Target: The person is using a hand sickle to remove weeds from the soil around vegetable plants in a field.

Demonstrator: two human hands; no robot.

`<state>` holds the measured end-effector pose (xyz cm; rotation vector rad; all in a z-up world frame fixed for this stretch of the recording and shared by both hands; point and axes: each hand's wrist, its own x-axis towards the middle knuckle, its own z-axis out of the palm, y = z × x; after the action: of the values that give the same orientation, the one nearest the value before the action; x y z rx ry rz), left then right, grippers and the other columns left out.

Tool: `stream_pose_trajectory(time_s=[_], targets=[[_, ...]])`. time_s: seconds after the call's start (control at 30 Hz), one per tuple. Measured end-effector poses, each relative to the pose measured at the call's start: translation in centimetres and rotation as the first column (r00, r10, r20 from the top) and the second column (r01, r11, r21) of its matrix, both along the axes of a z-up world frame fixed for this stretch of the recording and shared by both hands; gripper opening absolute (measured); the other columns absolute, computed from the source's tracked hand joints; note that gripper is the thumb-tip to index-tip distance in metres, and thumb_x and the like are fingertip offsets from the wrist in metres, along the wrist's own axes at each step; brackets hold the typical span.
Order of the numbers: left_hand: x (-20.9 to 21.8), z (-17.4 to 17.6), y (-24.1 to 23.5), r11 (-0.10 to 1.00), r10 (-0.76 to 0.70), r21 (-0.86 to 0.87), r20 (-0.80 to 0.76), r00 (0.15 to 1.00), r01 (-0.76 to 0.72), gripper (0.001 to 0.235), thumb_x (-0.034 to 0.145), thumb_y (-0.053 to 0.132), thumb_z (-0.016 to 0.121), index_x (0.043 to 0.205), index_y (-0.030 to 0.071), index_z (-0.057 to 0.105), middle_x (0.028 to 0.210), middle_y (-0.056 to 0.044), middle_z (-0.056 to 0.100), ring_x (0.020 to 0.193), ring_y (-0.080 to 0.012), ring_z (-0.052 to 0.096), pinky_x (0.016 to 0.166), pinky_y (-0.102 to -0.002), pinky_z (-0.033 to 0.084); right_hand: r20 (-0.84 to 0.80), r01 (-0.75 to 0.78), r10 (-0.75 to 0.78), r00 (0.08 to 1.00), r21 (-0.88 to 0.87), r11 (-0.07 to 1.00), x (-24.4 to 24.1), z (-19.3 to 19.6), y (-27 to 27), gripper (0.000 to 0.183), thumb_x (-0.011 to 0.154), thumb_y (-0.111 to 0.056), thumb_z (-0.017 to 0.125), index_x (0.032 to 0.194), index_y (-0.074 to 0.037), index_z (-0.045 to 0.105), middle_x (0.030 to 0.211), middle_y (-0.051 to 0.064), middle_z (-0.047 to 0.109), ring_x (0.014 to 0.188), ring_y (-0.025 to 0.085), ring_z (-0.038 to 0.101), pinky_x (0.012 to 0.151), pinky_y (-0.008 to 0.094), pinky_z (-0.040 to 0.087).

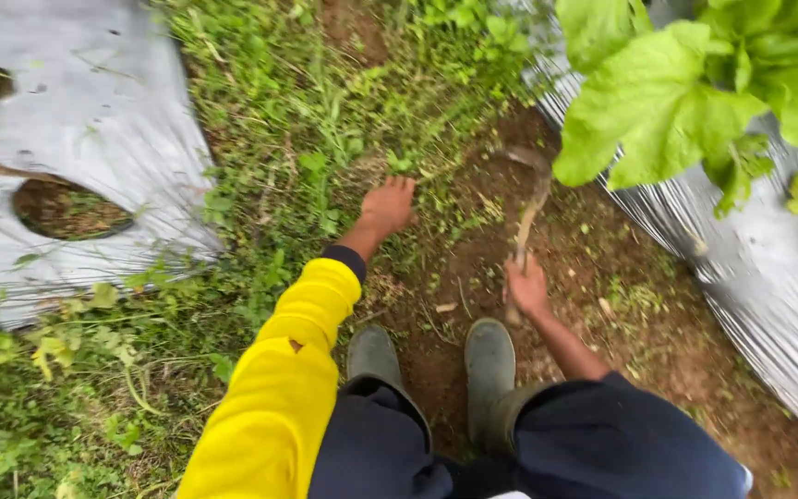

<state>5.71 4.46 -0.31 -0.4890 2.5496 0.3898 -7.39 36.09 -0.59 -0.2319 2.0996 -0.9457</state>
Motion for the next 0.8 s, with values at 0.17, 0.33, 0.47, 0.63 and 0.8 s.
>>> stream_pose_trajectory(time_s=[0.17,0.33,0.47,0.63,0.8], targets=[[0.1,3.5,0.4,0.982,0.184,-0.036,-0.076,0.980,-0.188,0.060,0.109,0.032,0.039,0.157,-0.003,0.027,0.130,-0.028,0.063,0.098,-0.0385,0.073,0.076,-0.054,0.065,-0.207,-0.028,0.003,0.978,-0.121,0.992,-2.4,5.0,-4.3,0.018,0.104,-0.017,0.054,0.111,-0.001,0.053,0.065,0.009,0.063,0.048,0.018,0.063,0.045,0.034,0.055],[-0.5,7.3,0.2,0.971,0.228,-0.034,-0.187,0.955,-0.239,0.056,0.110,0.030,0.038,0.155,-0.003,0.029,0.128,-0.028,0.063,0.086,-0.0371,0.075,0.070,-0.050,0.066,-0.294,0.037,-0.156,0.943,-0.373,0.927,-2.4,1.3,-6.7,0.022,0.109,-0.010,0.045,0.128,0.001,0.040,0.069,0.009,0.059,0.051,0.016,0.061,0.047,0.028,0.055],[-1.6,3.5,-0.6,0.985,0.054,-0.138,-0.309,0.950,-0.101,0.056,0.103,0.020,0.050,0.154,0.004,0.033,0.140,-0.022,0.044,0.108,-0.0353,0.068,0.072,-0.045,0.067,0.176,-0.135,0.197,0.964,-0.310,0.941,1.6,0.6,-8.0,0.021,0.110,-0.013,0.037,0.125,0.001,0.034,0.083,0.012,0.058,0.056,0.020,0.064,0.049,0.035,0.064],[-2.9,5.4,0.0,0.950,-0.214,-0.286,-0.317,0.924,0.122,0.058,0.103,0.026,0.055,0.157,0.013,0.037,0.159,-0.017,0.028,0.146,-0.0346,0.028,0.115,-0.053,0.030,0.263,-0.096,0.197,0.945,-0.353,0.931,4.7,-1.8,-4.4,0.019,0.109,-0.013,0.037,0.121,0.001,0.035,0.085,0.010,0.056,0.054,0.020,0.067,0.050,0.037,0.065],[-3.3,4.0,0.2,0.976,-0.169,-0.165,-0.163,0.972,0.142,0.060,0.108,0.041,0.047,0.163,0.020,0.035,0.173,-0.011,0.008,0.159,-0.0393,0.010,0.123,-0.071,0.018,0.049,-0.075,0.090,0.995,-0.249,0.966,3.4,1.7,-4.3,0.016,0.109,-0.011,0.042,0.119,0.001,0.038,0.082,0.009,0.060,0.053,0.017,0.068,0.045,0.029,0.063]])
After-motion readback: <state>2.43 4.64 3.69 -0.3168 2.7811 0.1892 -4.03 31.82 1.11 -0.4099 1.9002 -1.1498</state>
